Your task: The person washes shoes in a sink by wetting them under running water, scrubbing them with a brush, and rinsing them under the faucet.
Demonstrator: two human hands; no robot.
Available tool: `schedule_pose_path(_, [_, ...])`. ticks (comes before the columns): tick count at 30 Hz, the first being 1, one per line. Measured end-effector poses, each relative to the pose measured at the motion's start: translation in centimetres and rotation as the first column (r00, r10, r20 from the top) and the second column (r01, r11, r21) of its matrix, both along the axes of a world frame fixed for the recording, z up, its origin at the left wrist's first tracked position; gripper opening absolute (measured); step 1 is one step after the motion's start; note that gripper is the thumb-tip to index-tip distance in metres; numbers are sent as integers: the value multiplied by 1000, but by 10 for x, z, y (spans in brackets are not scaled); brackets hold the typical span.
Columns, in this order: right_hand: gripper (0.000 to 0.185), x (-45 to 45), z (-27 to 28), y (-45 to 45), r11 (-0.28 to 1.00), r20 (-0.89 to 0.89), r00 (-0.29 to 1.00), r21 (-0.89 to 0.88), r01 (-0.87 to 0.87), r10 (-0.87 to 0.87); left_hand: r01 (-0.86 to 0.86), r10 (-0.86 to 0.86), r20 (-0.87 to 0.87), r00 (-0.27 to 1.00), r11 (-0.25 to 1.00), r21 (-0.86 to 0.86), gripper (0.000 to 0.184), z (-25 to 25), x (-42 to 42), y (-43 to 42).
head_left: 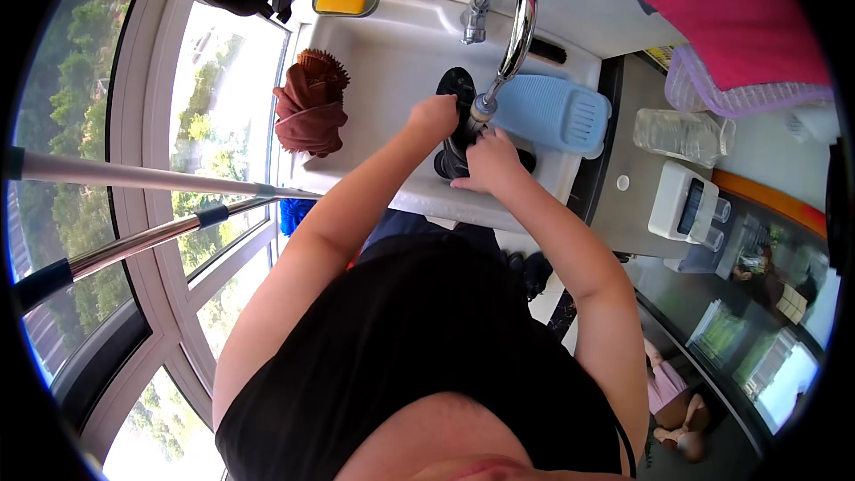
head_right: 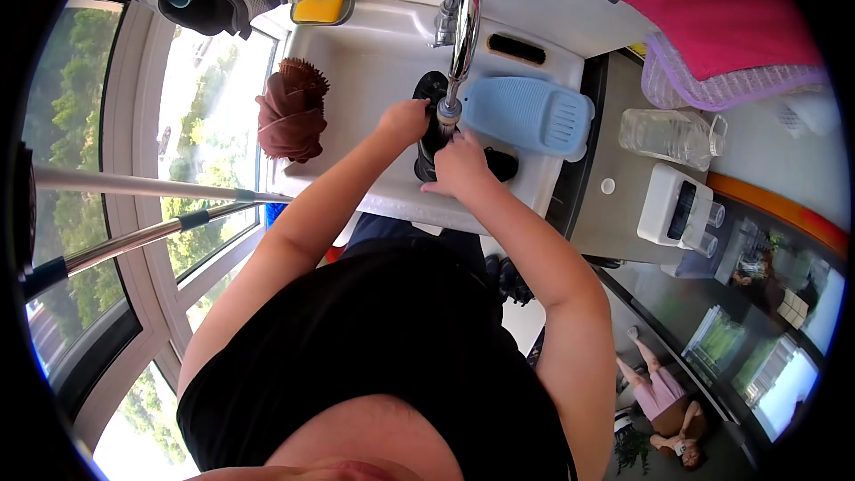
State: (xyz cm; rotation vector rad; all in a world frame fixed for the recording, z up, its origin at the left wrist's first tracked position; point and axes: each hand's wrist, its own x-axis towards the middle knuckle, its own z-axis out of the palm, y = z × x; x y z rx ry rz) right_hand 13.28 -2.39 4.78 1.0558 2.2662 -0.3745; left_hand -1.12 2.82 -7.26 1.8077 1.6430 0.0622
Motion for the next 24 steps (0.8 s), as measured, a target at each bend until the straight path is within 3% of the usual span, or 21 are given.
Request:
schedule_pose_path(1, [52, -3, -5, -3, 1000, 2, 1000, -6, -2, 2, 17, -17, 8, 1000, 1000, -15, 31, 1, 3, -2])
schedule_pose_path(3, [47, -7, -27, -3, 997, -394, 917, -78, 30, -59, 19, -19, 8, 1000, 1000, -21, 30, 8, 8, -3])
schedule_pose_path(4, [47, -6, -43, 3, 996, -394, 917, -79, 30, -59, 22, -22, 8, 1000, 999, -33, 30, 10, 10, -6])
schedule_pose_path(5, [47, -4, -63, 13, 887, -362, 839, -378, 267, -407, 23, -22, 8, 1000, 999, -34, 30, 5, 9, -7])
schedule_pose_path(6, [47, -3, -78, 17, 638, -227, 680, -630, 444, -697, 79, -80, -15, 997, 996, -43, 28, -4, 8, -8])
schedule_pose_path(8, [52, -3, -98, 12, 662, -292, 641, -587, 467, -710, 138, -140, -38, 989, 989, -51, 26, -8, 8, -7])
schedule_pose_path(10, [50, -7, -106, 15, 812, -328, 776, -447, 375, -539, -47, 47, -11, 999, 999, -8, 14, -3, 10, -9])
schedule_pose_path(11, [50, -6, -110, 17, 811, -329, 774, -448, 376, -540, -45, 45, -12, 999, 999, -8, 14, 0, 10, -9])
schedule_pose_path(13, [41, -12, -81, 27, 755, -216, 788, -510, 413, -577, 97, -103, -67, 992, 992, -83, 15, 22, 11, -7])
schedule_pose_path(14, [41, -9, -93, 25, 755, -217, 787, -509, 414, -578, 98, -104, -68, 992, 992, -81, 15, 21, 12, -7])
schedule_pose_path(16, [33, -5, -114, 16, 898, -180, 911, -318, 304, -372, 187, -193, -60, 979, 978, -92, 20, 13, 15, -11])
schedule_pose_path(17, [33, -2, -116, 17, 898, -181, 910, -316, 305, -373, 188, -194, -60, 979, 978, -90, 20, 9, 15, -11])
schedule_pose_path(19, [29, 2, -96, 15, 818, -164, 807, -224, 530, -568, 78, -77, 8, 997, 995, -57, 18, 5, 17, -16])
schedule_pose_path(20, [29, 6, -95, 12, 816, -159, 805, -224, 533, -571, 81, -80, 12, 997, 995, -60, 18, 4, 20, -21])
schedule_pose_path(22, [26, 7, -84, 21, 879, -74, 876, -75, 472, -477, -93, 98, 86, 991, 993, -67, 21, 19, 21, -20])
schedule_pose_path(23, [26, 7, -79, 18, 900, -142, 890, -29, 435, -434, -93, 99, 87, 991, 993, -67, 21, 19, 18, -18])
schedule_pose_path(24, [26, 10, -80, 20, 901, -141, 891, -31, 433, -432, -70, 71, 106, 992, 997, -20, 32, 16, 10, -15])
